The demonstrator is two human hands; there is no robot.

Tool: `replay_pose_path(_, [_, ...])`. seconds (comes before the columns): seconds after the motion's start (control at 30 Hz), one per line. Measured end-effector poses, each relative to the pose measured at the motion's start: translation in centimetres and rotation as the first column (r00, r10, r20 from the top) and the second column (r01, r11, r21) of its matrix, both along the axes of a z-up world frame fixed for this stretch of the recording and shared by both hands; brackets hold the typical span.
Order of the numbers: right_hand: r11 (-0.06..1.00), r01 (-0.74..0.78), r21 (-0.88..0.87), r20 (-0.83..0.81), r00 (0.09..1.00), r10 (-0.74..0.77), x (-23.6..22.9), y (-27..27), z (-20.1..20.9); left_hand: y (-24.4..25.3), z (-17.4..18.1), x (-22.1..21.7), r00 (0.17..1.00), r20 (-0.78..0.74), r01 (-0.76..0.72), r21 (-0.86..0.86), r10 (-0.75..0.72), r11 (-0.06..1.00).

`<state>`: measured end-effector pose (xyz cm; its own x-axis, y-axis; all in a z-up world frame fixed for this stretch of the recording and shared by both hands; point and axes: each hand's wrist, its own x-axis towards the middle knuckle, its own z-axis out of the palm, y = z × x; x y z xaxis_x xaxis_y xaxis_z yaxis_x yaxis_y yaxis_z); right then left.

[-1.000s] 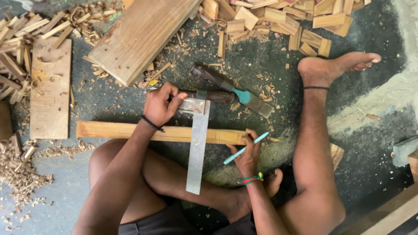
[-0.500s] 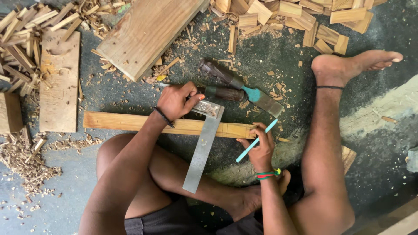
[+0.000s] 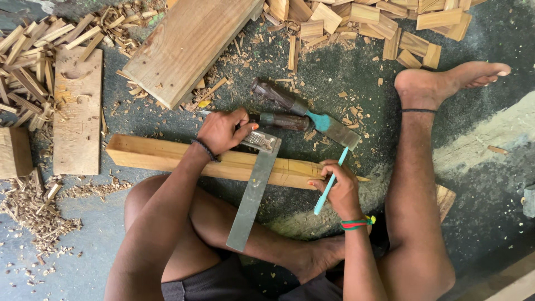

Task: The person sits on the floor and uses a try square and a pencil to mark lines on a wooden plank. They repeatedly position the square on the wood and draw lines along its edge to create measurement marks.

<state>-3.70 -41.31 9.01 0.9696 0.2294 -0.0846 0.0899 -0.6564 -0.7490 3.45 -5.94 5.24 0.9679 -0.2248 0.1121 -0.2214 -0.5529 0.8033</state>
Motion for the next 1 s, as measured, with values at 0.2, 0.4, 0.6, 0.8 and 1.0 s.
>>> replay_pose_path(0.2, [0.999, 0.040, -0.003, 0.053, 0.998, -0.040, 0.5, 0.5, -0.6, 0.3, 0.1, 0.5, 1.000, -0.001, 0.000, 0.045, 0.000, 0.999])
replay_pose_path(0.4, [0.999, 0.047, 0.000, 0.121, 0.992, -0.047, 0.2, 1.2, -0.1, 0.3, 0.0, 0.7, 0.999, 0.052, -0.005, 0.084, 0.001, 0.996])
replay_pose_path(0.6, [0.992, 0.101, -0.071, 0.101, 0.990, -0.094, -0.4, 1.5, 0.5, 0.2, -0.1, 0.5, 0.996, 0.077, 0.030, 0.141, -0.042, 0.990])
replay_pose_path(0.8, [0.999, 0.053, -0.012, 0.196, 0.979, -0.050, -0.5, 2.0, 0.8, 0.1, 0.1, 0.3, 0.997, 0.072, 0.021, 0.132, -0.031, 0.991])
replay_pose_path(1.0, [0.997, 0.050, -0.065, 0.217, 0.976, -0.035, -0.7, 1.8, 0.7, 0.1, 0.4, 0.0, 0.998, 0.052, 0.026, 0.156, -0.034, 0.987])
